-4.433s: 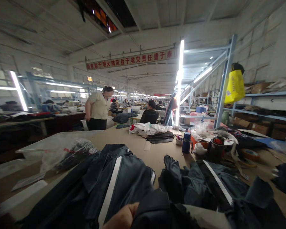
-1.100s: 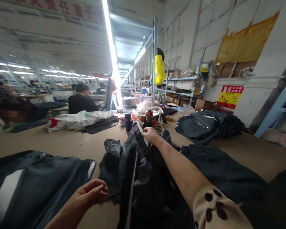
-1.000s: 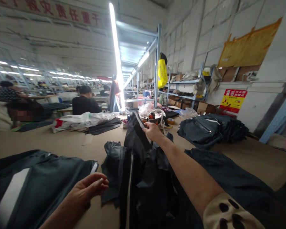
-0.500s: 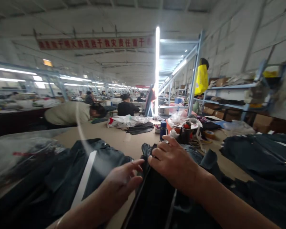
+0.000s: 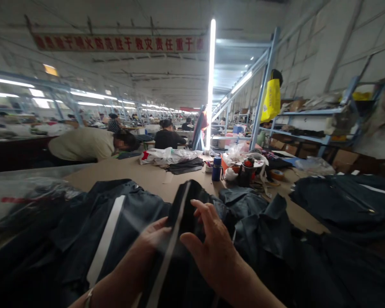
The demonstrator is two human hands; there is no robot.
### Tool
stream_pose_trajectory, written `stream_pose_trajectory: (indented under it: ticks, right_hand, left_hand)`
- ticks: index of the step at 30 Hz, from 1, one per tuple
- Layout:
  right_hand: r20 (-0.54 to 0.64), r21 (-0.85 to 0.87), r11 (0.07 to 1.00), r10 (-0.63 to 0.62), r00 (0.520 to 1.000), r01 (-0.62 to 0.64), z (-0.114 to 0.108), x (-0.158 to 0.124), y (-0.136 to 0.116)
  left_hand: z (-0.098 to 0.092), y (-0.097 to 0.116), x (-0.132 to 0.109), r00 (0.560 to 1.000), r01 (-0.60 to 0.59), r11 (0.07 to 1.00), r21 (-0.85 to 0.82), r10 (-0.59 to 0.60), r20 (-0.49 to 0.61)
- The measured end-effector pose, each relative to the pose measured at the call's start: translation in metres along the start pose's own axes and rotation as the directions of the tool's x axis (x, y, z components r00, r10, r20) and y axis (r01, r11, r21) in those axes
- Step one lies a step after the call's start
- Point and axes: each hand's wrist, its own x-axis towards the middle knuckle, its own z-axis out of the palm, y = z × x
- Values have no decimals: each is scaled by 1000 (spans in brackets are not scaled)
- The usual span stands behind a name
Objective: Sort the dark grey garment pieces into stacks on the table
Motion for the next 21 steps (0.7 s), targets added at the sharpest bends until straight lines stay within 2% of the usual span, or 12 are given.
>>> stream_pose_trajectory:
  ticks: [2,4,6,8,10,13,15,16,18,19,21]
  right_hand:
    - [106,199,951,220,970,-238,10,-9,-6]
    - [206,289,879,329,922,-378,21,-14,-9]
    - [250,349,833,359,899,-430,31,-17,-9]
    - [264,404,806,350,899,-433,39,-20,-5]
    - [275,438,773,369,888,-458,44,-23,1]
    - [360,467,672,449,818,-575,45,-29,13]
    - [411,488,605,477,777,-629,40,-34,21]
    - [411,483,616,468,782,-622,37,-35,26]
    - [378,408,730,411,829,-548,30,-37,37]
    - [359,354,795,370,857,-492,26,-38,44]
    - [314,261,870,332,889,-417,20,-38,60]
  left_hand:
    - [-2,0,4,990,-80,997,17,81,-114]
    - [2,-3,6,974,-144,989,43,149,-173]
    - [8,-10,4,971,-172,984,45,177,-159]
    - [14,-18,2,976,-186,981,57,191,-100]
    - [16,-26,0,969,-217,968,130,229,-90]
    - [11,-31,-2,966,-215,948,235,242,-90]
    - [2,-31,-1,981,-192,975,113,195,-16]
    - [-3,-31,0,985,-168,986,10,168,33]
    - [-11,-33,2,986,-87,981,-176,109,122]
    - [-14,-34,0,983,-45,976,-212,81,167]
    - [-15,-35,-10,969,31,986,-166,11,247]
